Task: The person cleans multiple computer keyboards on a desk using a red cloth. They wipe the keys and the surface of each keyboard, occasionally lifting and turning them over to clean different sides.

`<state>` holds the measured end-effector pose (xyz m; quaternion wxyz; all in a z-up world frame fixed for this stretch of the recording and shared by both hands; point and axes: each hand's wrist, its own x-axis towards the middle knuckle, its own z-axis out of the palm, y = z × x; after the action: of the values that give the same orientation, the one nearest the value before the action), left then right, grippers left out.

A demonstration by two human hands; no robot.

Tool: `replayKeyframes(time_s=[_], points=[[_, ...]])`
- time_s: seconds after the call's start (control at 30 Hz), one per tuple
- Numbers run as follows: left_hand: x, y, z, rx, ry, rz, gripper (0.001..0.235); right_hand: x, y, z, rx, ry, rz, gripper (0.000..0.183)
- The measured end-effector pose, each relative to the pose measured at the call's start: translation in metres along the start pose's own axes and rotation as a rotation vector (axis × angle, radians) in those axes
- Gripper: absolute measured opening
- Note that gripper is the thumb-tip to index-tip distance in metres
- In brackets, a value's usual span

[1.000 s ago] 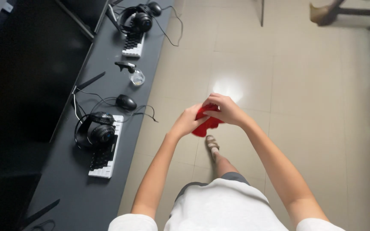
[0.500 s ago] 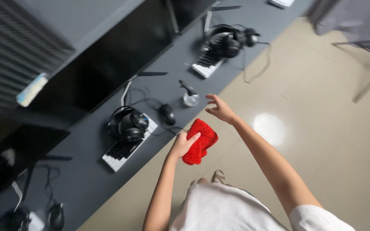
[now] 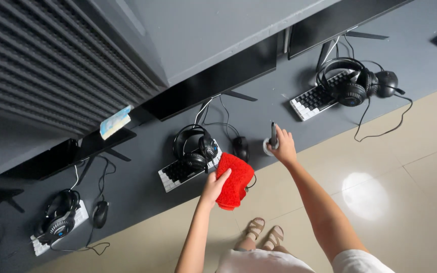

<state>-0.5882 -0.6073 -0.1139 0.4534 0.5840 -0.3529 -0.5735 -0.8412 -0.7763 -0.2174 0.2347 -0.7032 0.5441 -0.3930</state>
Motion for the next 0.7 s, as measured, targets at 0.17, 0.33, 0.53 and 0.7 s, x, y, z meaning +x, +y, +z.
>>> replayKeyframes(time_s=[0.17,0.33,0.53,0.7], points=[[0.005,0.012,0.004,0.066,-0.013,0.021,0.037,-0.016,-0.015,0.000,0.097,0.050,-0.068,0.055],[0.037,0.036,0.020,0.277,-0.120,0.058,0.040,-0.056,-0.094,-0.074,0.601,-0.006,0.002,0.036],[0.071,0.078,0.081,0.313,-0.441,0.245,0.040,-0.121,-0.137,-0.130,0.403,-0.153,-0.013,0.039],[0.075,0.119,0.145,0.474,-0.628,0.260,0.041,-0.170,-0.131,-0.145,0.318,0.034,0.274,0.026]])
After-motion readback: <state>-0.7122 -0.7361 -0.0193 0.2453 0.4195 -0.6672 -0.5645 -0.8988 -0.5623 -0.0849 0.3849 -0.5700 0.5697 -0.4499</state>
